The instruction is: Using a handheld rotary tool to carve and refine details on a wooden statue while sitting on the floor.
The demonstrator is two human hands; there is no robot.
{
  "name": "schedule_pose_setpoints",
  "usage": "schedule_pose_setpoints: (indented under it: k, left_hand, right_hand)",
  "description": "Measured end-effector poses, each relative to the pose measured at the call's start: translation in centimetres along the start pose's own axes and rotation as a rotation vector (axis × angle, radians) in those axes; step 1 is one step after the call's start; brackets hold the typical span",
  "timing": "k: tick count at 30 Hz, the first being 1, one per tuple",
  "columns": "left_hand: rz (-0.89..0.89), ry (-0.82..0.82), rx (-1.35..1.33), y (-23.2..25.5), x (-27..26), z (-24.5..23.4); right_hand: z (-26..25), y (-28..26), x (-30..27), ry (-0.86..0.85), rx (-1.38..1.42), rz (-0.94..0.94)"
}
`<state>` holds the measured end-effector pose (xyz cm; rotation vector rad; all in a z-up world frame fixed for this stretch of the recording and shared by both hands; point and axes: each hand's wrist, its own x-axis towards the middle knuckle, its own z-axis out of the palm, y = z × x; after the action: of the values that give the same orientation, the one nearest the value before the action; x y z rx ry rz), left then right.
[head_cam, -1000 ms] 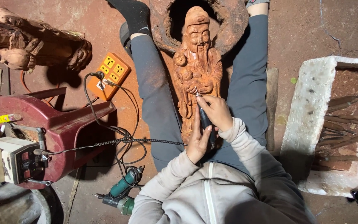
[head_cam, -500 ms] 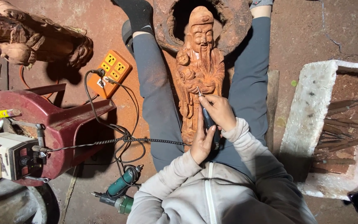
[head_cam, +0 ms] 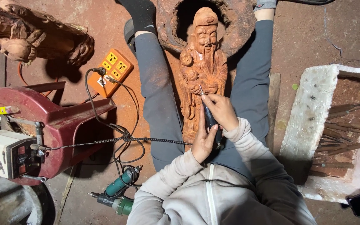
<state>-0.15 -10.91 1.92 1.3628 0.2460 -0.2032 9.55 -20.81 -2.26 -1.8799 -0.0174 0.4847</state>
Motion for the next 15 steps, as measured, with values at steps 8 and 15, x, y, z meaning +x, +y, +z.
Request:
schedule_pose_setpoints:
  k: [8, 15]
  left_hand:
    - [0.108, 0.026, 0.163, -1.0, -0.4, -0.1]
    - [-0.069, -0.063, -0.073, -1.5, -0.6, -1.0]
  right_hand:
    - [0.3, -0.3, -0.1, 0.001, 0.000, 0.018]
    - [0.3, 0.3, -0.3, 0.001, 0.032, 0.043]
